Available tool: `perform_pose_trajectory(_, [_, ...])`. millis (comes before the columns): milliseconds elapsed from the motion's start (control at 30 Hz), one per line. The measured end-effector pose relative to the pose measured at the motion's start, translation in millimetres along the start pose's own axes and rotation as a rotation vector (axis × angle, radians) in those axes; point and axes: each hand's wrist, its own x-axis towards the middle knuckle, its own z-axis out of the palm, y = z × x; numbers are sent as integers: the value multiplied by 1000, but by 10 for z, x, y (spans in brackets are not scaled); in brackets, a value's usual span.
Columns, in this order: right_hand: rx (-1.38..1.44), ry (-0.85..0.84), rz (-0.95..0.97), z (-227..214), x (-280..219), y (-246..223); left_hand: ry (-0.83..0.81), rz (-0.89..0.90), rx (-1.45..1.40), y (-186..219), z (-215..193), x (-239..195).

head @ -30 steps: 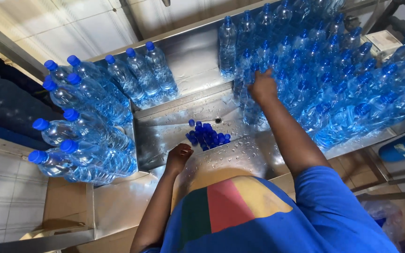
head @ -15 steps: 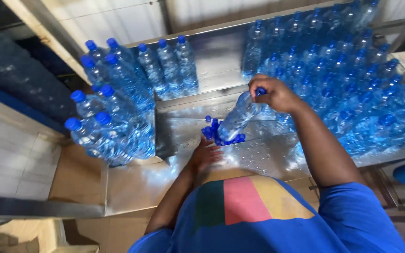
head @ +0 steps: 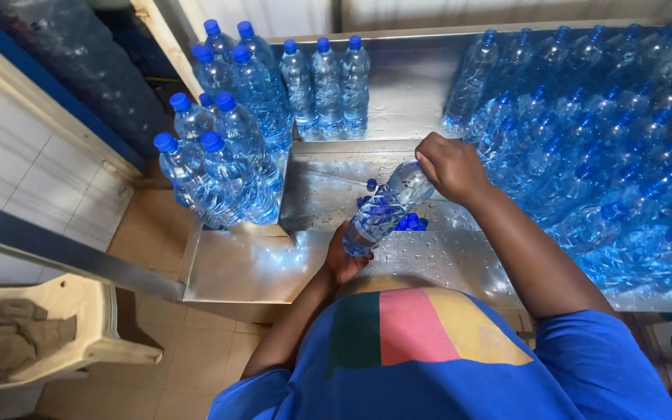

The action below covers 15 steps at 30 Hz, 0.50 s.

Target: The person repeatedly picks up empty plastic water bottles from a metal counter, places them under a tap to fill with water, and then caps them with blue lids. The filled and capped bottles are placed back on the counter among other bottles. This process is repeated continuously throughout the video.

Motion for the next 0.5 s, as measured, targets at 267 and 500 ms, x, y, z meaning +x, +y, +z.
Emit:
perform_pose_trajectory(267, [473,-101,571,86,-301,280,194,532,331,37,17,-284])
perform_pose_trajectory(500, [950,-10,621,-45,-608,11,221,613,197,432,-72,-717])
